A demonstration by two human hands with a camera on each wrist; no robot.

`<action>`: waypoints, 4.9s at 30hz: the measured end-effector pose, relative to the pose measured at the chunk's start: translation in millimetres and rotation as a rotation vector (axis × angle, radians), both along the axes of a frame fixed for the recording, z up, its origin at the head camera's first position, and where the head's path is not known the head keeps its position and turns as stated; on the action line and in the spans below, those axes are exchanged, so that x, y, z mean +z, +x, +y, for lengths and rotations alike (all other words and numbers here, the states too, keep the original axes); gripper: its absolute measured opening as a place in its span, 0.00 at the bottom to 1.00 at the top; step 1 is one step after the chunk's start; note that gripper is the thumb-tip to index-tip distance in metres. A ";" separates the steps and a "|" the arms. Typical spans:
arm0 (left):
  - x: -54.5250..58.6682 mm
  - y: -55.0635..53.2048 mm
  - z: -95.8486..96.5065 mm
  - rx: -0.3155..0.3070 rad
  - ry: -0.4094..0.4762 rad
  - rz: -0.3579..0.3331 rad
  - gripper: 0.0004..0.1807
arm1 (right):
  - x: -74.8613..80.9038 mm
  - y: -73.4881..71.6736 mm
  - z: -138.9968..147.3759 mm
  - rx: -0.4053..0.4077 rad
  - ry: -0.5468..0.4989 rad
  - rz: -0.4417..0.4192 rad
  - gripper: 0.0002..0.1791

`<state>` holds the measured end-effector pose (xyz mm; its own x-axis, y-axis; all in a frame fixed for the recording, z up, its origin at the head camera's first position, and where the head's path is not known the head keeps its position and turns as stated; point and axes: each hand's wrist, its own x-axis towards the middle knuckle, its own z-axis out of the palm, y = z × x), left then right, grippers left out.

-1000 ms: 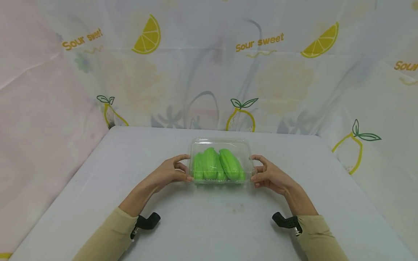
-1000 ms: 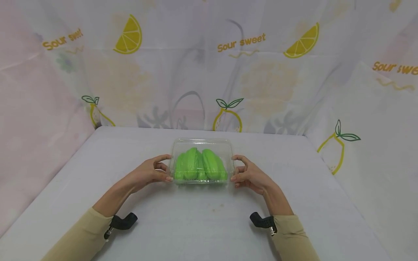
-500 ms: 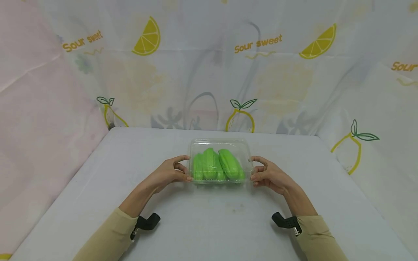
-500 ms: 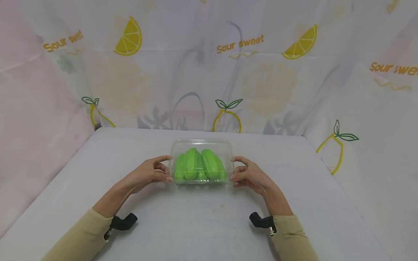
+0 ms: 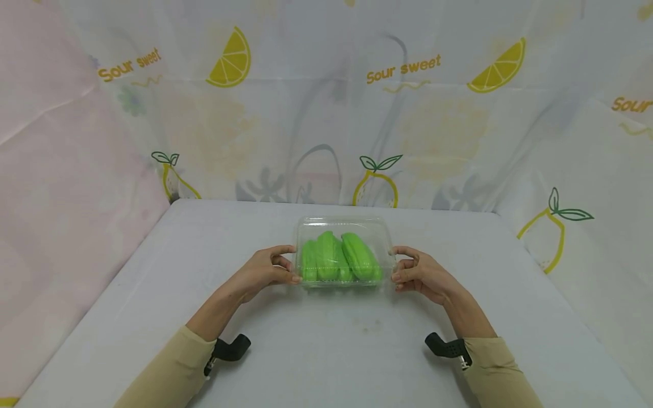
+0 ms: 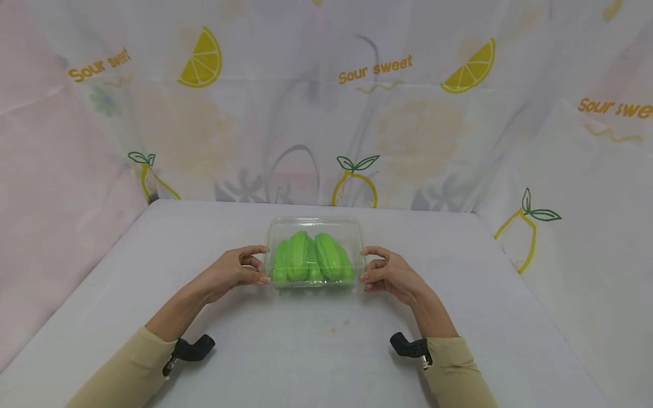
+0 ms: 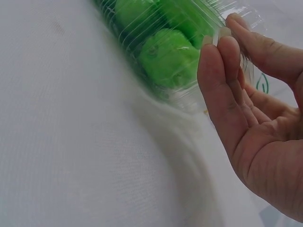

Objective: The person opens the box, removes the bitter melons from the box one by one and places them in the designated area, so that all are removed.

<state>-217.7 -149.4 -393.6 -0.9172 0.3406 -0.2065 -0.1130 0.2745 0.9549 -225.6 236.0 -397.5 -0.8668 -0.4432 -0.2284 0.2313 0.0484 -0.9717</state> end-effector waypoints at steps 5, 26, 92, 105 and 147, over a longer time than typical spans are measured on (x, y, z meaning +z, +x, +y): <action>-1.0 -0.4 -0.1 0.004 0.005 -0.002 0.44 | 1.1 0.6 -0.4 -0.009 0.016 0.003 0.37; -3.0 -1.3 0.2 0.010 0.012 0.011 0.39 | -0.3 0.6 -1.2 -0.042 0.028 0.049 0.33; -5.0 -0.6 1.2 0.058 0.010 0.031 0.36 | 6.6 4.3 -7.3 -0.120 0.087 0.076 0.13; -4.6 -0.4 2.7 0.074 0.012 0.008 0.32 | 7.3 4.9 -7.6 -0.112 0.087 0.089 0.13; -3.7 -1.3 0.8 0.040 0.077 0.028 0.20 | 10.6 4.7 -2.2 -0.030 0.134 0.058 0.10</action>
<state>-219.0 -148.6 -397.3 -0.9355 0.3173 -0.1555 -0.0957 0.1963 0.9759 -220.9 233.7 -386.9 -0.8926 -0.3860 -0.2329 0.1781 0.1728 -0.9687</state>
